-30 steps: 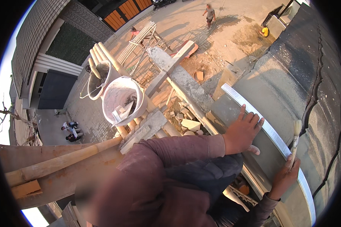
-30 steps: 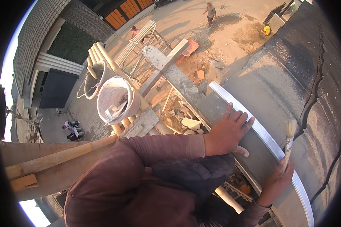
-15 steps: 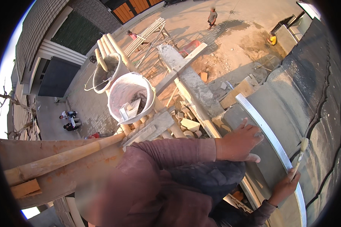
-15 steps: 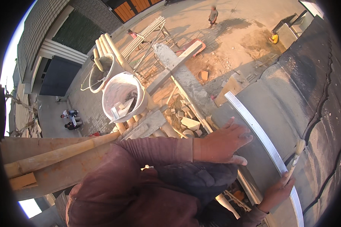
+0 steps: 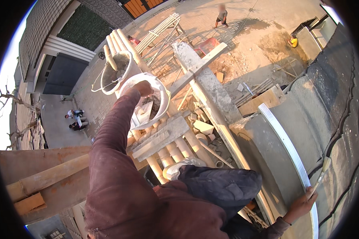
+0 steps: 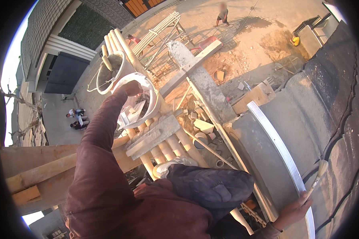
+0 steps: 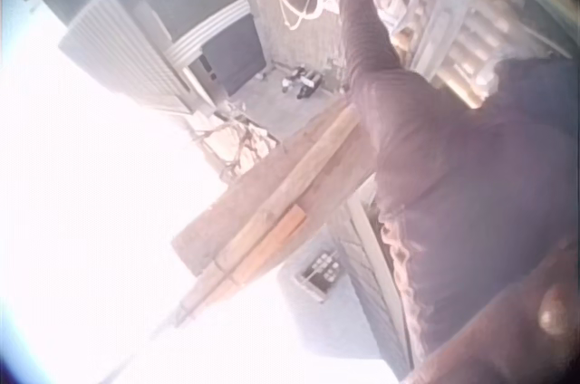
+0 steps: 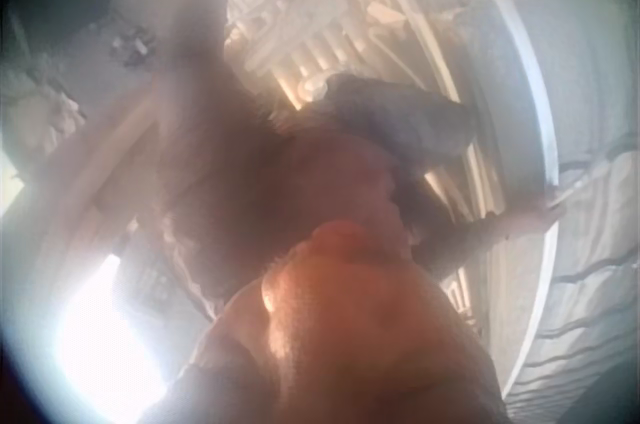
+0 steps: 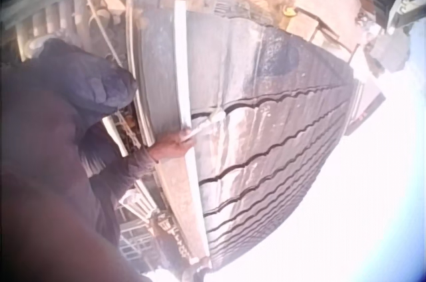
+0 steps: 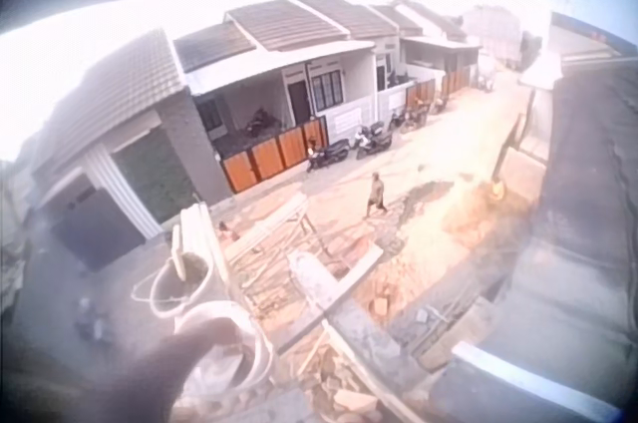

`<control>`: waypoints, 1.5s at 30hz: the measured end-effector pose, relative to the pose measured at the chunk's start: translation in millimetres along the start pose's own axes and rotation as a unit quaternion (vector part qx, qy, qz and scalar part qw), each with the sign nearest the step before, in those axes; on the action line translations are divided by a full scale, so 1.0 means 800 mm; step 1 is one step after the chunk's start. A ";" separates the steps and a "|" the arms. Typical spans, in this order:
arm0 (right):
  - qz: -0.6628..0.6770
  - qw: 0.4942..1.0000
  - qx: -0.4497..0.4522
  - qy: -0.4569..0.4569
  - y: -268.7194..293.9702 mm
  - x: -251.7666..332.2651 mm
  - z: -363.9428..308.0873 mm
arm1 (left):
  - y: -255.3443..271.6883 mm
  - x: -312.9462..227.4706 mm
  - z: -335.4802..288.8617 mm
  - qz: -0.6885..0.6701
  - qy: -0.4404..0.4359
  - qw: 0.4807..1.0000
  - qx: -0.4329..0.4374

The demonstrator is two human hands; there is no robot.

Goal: The person applies cement with a brush to the roof edge, places long white trim strips onto the cement, and presses them into place by hand while standing on scaffolding.

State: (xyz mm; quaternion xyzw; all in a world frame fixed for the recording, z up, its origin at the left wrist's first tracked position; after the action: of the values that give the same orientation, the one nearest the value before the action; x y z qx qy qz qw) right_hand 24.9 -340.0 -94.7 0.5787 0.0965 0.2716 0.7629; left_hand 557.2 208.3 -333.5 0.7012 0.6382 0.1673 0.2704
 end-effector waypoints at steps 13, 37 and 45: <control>-0.017 0.999 -0.002 -0.036 -0.002 0.004 -0.001 | -0.110 0.042 0.038 0.187 0.119 0.969 0.112; -0.036 0.999 -0.012 0.026 -0.005 -0.014 0.001 | -0.156 0.045 0.095 0.133 0.073 0.987 -0.049; -0.016 0.999 -0.017 0.038 -0.006 -0.019 0.001 | -0.153 0.048 0.083 0.231 0.042 0.969 -0.077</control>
State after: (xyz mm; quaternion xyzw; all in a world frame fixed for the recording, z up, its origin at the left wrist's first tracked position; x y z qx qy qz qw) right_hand 14.3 -349.6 -101.2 0.5534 0.1295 0.2826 0.7727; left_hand 502.2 240.2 -463.6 0.7989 0.4552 0.3027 0.2507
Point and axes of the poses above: each hand's wrist, its own z-axis towards the middle knuckle, its own y-axis out of the back of the hand, x = y × z, the point moved 2 cm from there along z, towards the middle knuckle, and after that the axes turned 2 degrees about y, right-handed, at the moved point
